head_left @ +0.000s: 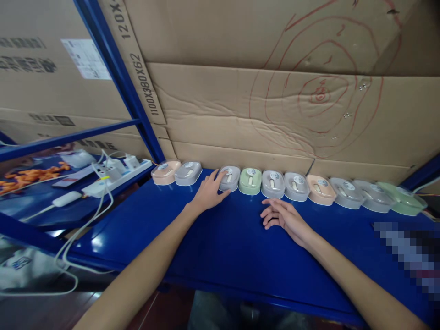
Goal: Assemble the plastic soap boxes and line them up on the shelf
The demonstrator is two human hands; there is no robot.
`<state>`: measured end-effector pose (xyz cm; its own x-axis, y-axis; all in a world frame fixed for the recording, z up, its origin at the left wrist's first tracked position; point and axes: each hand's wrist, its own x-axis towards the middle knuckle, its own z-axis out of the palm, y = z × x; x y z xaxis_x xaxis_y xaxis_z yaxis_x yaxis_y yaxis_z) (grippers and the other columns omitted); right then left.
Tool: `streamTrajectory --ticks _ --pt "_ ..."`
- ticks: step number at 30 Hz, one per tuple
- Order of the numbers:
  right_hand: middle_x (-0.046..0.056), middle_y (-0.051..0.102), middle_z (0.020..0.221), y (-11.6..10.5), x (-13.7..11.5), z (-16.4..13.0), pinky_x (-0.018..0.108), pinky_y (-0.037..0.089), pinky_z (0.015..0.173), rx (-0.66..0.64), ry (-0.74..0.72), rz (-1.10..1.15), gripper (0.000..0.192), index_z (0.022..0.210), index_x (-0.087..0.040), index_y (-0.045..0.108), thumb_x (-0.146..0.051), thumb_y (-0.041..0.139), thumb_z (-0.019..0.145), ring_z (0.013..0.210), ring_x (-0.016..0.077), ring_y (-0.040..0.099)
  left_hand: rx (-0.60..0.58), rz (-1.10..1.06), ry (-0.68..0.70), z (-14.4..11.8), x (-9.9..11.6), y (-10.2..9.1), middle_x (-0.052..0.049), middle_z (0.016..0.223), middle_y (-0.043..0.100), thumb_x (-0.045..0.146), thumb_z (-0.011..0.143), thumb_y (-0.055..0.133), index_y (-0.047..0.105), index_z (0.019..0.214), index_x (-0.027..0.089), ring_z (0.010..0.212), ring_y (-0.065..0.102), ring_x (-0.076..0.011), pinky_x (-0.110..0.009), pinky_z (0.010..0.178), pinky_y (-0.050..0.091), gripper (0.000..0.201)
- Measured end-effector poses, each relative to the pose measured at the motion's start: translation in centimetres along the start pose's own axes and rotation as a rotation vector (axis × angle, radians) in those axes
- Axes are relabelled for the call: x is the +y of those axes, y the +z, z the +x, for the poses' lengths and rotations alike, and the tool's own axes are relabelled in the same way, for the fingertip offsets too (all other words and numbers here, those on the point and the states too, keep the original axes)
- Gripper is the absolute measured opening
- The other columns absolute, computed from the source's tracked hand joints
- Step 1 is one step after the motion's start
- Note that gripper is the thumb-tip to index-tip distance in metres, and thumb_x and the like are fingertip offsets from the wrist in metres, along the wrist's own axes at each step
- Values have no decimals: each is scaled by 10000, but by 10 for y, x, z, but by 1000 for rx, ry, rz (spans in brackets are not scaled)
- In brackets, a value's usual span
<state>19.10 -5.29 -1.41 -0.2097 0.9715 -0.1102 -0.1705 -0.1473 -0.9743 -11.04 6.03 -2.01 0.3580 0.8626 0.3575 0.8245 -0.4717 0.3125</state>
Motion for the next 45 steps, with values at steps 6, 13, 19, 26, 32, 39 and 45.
streamTrajectory --ticks 6,13,19,26,32,39,45 --pt "102 805 922 -2 3 0 389 638 703 -14 -10 -8 521 1180 -186 707 -637 792 933 755 234 764 187 58 -124 7 -18 -20 -281 1727 385 616 1075 469 369 1680 126 1644 314 -445 -638 1326 264 785" --pt "103 800 918 -3 4 1 381 642 692 -10 -13 -9 549 1180 -176 706 -649 807 920 748 228 761 58 367 -478 0 -26 -31 -320 1704 392 533 1004 589 500 1573 85 1595 263 -618 -790 1259 205 730" --pt "99 803 924 -5 4 3 380 650 691 -21 -9 -16 546 1165 -185 708 -660 808 915 752 227 764 103 497 -591 0 -10 -46 -344 1584 487 602 987 610 569 1498 104 1471 455 -569 -685 1165 405 715" --pt "96 803 923 -4 4 2 378 653 692 -35 -12 -14 511 1154 -187 717 -637 802 929 747 220 765 -122 333 -653 -3 -9 -58 -308 1540 541 531 955 696 449 1616 214 1378 599 -529 -591 1037 527 773" --pt "98 803 915 -3 5 3 370 658 683 -31 -18 -2 524 1161 -176 715 -631 816 921 739 217 766 253 250 -435 -7 7 -68 -256 1416 601 526 935 725 534 1550 217 1316 627 -511 -631 1048 545 715" --pt "112 808 1122 -6 6 3 427 688 695 -89 -55 124 567 1264 -222 699 -656 815 918 824 262 800 195 -236 412 -22 66 -51 -138 1595 533 489 896 820 469 1602 291 1470 571 -350 -512 1249 485 814" --pt "97 793 1326 -9 6 3 367 666 817 -111 -28 204 621 1371 -279 720 -671 827 903 1074 276 794 -222 -308 572 -37 95 -14 -107 1760 429 535 853 881 361 1711 369 1585 474 -395 -569 1307 420 1017"
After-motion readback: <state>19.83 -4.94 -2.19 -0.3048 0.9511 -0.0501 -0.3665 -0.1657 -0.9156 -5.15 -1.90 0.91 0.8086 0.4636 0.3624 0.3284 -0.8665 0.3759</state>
